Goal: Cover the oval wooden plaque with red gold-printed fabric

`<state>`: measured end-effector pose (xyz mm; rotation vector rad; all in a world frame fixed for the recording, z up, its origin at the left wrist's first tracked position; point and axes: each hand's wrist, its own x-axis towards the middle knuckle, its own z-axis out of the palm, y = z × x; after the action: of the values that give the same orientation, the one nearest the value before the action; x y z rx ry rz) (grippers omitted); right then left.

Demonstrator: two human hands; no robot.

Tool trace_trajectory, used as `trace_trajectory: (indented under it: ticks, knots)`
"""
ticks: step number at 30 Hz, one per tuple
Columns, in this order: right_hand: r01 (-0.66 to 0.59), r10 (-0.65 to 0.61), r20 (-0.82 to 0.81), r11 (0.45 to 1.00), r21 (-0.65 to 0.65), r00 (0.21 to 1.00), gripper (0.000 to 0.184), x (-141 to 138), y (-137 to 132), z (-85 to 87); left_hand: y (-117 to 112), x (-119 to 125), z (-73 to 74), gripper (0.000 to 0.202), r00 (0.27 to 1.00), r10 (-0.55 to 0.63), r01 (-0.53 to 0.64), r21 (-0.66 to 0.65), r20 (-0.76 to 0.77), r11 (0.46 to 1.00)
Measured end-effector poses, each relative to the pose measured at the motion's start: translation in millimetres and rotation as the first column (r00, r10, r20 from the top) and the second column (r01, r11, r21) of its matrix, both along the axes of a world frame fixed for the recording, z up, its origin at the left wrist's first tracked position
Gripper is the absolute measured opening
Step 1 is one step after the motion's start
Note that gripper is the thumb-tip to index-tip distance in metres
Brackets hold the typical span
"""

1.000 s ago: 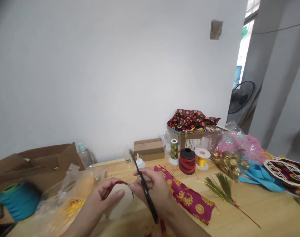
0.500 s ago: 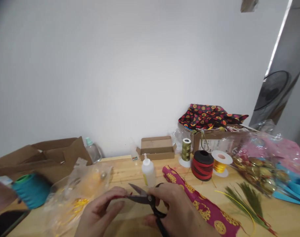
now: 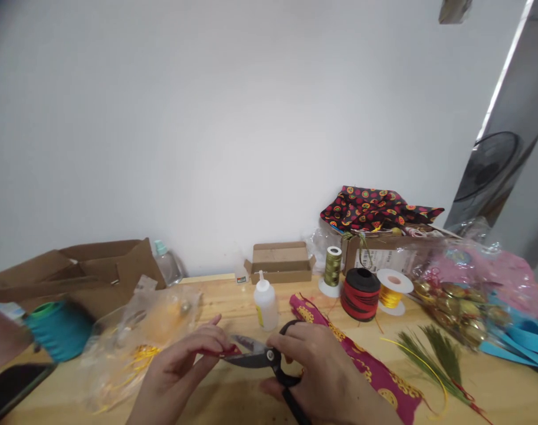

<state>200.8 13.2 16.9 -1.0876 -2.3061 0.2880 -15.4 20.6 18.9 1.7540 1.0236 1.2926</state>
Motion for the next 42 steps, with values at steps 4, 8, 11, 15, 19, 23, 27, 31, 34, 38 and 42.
trace_trajectory:
  ticks: [4,8,11,15,19,23,27,31,34,38,42]
  knots:
    - [0.011,-0.011,0.003,1.0,-0.01,1.0,0.024,0.6,0.4,-0.7,0.4,-2.3,1.5,0.015,0.997,-0.016,0.02,0.052,-0.072,0.998]
    - [0.0,0.0,0.01,1.0,0.031,1.0,0.024,3.3,2.0,-0.8,-0.8,-5.1,2.2,0.019,0.988,-0.014,0.034,0.134,-0.151,0.99]
    - [-0.008,0.007,0.012,0.998,0.057,1.0,0.025,5.2,3.0,-1.2,-1.2,-6.3,1.8,0.021,0.986,0.001,0.027,0.166,-0.166,0.986]
    - [-0.009,0.01,-0.007,0.998,0.061,1.0,0.025,5.6,4.1,-3.6,-0.6,-7.7,1.0,0.023,0.989,-0.01,0.037,0.186,-0.145,0.982]
    - [-0.006,0.005,0.01,0.997,0.072,1.0,0.026,5.1,4.6,-5.6,-0.7,-8.7,1.5,0.023,0.982,-0.045,0.08,0.189,-0.184,0.979]
    - [-0.009,0.008,0.022,0.997,0.071,1.0,0.025,5.3,3.4,-3.4,-1.5,-7.9,2.1,0.022,0.981,-0.06,0.09,0.159,-0.182,0.983]
    - [0.002,-0.003,0.016,0.997,0.074,1.0,0.025,4.6,2.9,-0.1,-1.1,-5.6,2.2,0.019,0.991,-0.047,0.063,0.123,-0.129,0.99]
    - [0.001,-0.003,0.026,0.996,0.09,1.0,0.025,3.6,3.6,-0.9,-0.1,-4.8,1.6,0.017,0.996,-0.041,0.047,0.07,-0.081,0.996]
    - [0.006,-0.009,0.038,0.996,0.092,0.999,0.024,3.7,4.3,-2.9,-0.1,-6.1,-0.3,0.017,0.99,-0.03,0.042,0.088,-0.137,0.995]
    - [-0.012,0.013,-0.022,0.999,0.039,1.0,0.022,4.7,3.3,-1.9,0.3,-7.9,-3.1,0.017,0.98,0.008,0.016,0.117,-0.2,0.993]
    - [-0.012,-0.002,-0.173,0.996,-0.083,0.985,0.02,1.1,0.8,-2.8,0.2,-7.5,-3.0,0.018,0.972,0.058,-0.019,0.167,-0.229,0.986]
